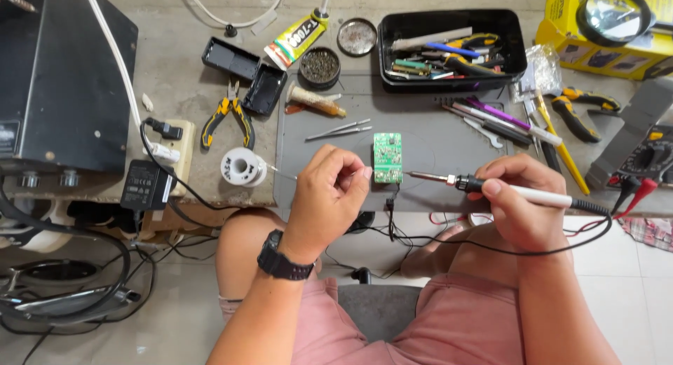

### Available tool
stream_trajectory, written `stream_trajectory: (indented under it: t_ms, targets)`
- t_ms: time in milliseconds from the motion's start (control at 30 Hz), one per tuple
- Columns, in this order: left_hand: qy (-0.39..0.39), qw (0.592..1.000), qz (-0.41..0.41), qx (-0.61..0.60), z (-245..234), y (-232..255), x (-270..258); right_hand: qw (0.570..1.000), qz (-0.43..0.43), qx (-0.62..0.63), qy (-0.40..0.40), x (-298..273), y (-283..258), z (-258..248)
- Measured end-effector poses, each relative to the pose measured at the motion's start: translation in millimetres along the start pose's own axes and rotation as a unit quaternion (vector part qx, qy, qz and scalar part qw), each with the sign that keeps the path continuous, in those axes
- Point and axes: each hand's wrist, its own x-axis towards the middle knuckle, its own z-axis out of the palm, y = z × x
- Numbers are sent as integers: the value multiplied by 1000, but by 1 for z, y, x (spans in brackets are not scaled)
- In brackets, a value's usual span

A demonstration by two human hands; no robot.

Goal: The person solders a wire onto a green circuit board using a soldering iron and solder wire. After soldering, the person uses a multimeter with red and black probes to test the circuit board connections.

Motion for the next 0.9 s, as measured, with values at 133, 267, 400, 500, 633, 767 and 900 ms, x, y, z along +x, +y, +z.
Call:
stream_trajectory:
  t_ms: [133,267,400,500,633,767,900]
  targets:
    - [6,1000,-5,-3,3,-1,-8,1000,-7,-6,-9,-3,-4,1]
    - [6,1000,16,2,5,-3,-13,1000,-2,-28,-2,-4,-7,2]
    - [17,999,32,10,7,-4,-14,998,-8,-61,3,-4,-11,7]
    - [22,1000,18,8,12,-7,-15,999,-9,-46,-1,-4,-5,5]
    - [24,999,44,17,14,-8,-15,998,-17,-53,-5,-5,-10,7]
    - [26,998,50,3,14,-4,-16,998,-50,-21,-23,-4,-8,6]
    - [13,998,59,6,13,-2,-16,999,-46,-1,-25,-3,-4,7]
